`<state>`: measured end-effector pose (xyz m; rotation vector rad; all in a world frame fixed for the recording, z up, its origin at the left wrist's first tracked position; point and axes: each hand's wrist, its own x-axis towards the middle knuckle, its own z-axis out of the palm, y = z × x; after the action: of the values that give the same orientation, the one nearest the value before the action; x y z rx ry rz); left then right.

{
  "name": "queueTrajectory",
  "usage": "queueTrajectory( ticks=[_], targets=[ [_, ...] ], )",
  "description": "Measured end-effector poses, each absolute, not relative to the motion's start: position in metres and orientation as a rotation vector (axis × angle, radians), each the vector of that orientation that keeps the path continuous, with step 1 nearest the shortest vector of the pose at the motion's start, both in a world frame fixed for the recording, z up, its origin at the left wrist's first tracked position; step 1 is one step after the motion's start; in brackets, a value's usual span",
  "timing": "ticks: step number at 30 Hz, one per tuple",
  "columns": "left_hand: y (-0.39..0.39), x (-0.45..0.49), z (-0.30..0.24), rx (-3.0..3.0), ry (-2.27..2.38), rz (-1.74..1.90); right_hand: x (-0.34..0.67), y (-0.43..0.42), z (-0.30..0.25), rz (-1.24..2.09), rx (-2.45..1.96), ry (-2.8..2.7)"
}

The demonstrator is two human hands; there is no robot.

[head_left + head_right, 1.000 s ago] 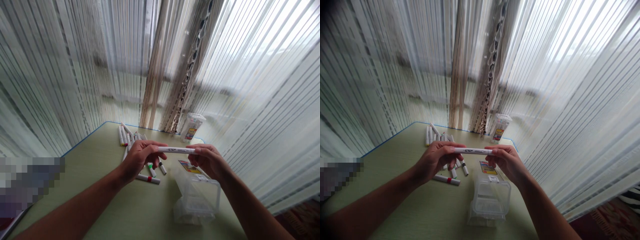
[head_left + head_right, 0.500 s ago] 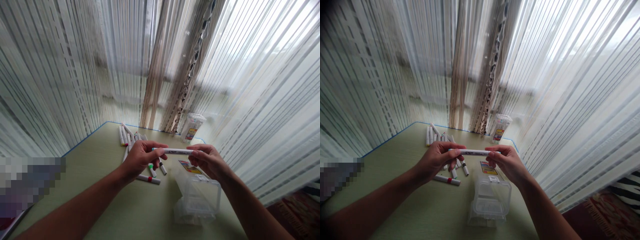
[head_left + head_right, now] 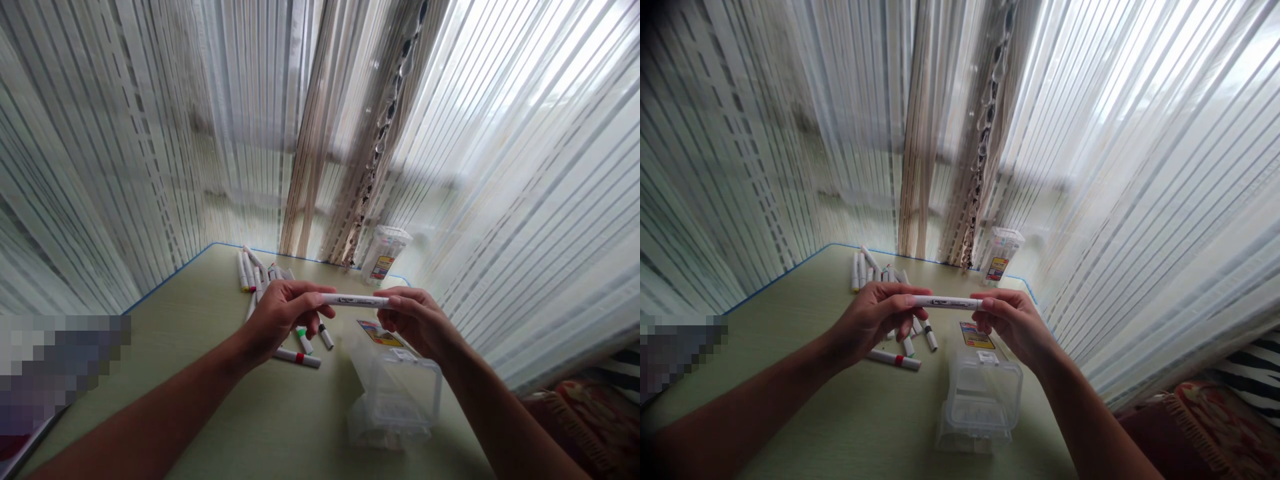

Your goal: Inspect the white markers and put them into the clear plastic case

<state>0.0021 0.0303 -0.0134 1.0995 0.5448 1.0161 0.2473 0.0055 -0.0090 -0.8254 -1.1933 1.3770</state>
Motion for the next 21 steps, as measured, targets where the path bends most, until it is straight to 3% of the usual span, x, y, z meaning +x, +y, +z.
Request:
queueTrajectory(
  ticks=[21],
  targets=[
    [0.0309, 0.0009, -0.0130, 1.070, 0.567, 1.012, 0.2450, 0.0030, -0.0073, 1.387, -0.834, -1.202]
  ],
)
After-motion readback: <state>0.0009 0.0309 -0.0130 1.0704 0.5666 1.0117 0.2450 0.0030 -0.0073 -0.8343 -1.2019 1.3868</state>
